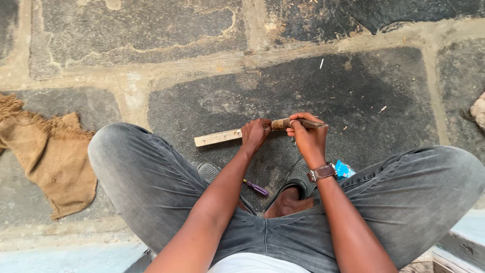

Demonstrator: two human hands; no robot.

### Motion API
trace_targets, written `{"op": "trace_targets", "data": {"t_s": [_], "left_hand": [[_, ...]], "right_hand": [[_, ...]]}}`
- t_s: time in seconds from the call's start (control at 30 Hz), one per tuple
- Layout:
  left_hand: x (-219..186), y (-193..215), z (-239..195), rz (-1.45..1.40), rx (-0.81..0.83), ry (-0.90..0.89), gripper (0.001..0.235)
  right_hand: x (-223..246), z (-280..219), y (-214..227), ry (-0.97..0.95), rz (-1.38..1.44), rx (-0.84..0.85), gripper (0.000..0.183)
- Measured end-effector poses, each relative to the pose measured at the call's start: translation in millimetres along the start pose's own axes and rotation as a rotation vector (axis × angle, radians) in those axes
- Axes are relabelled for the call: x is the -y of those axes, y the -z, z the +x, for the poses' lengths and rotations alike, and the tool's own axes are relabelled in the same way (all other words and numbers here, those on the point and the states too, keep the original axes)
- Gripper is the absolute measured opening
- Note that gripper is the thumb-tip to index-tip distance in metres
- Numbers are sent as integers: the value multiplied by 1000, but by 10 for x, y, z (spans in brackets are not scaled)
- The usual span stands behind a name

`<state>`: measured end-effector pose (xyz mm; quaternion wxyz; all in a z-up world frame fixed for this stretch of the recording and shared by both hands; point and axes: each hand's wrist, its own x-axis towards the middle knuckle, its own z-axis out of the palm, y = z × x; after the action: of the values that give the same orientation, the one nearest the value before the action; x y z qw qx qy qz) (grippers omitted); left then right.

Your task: The person sits on the ground and uses a hammer to drive nails into a small wooden plank. They repeatedly pick up nails and strike them until they are flush with the wood surface.

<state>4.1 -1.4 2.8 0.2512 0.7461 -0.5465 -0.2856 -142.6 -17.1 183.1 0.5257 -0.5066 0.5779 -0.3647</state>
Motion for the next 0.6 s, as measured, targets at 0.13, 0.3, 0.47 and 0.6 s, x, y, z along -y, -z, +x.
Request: {"op": "trace_targets", "data": {"t_s": [0.13,0.3,0.47,0.6], "left_hand": [[-16,3,14,-26,-14,-3,21],[-1,12,-21,63,29,17,20],[5,2,18,11,46,26,23],[-21,9,13,26,66,48,24]], "right_hand": [[-30,-7,-2,84,-10,-26,13],[-9,-40,-51,66,-65,17,12],[43,-51,-28,206,-48,-88,11],[23,-37,1,176,5,-86,13]]}}
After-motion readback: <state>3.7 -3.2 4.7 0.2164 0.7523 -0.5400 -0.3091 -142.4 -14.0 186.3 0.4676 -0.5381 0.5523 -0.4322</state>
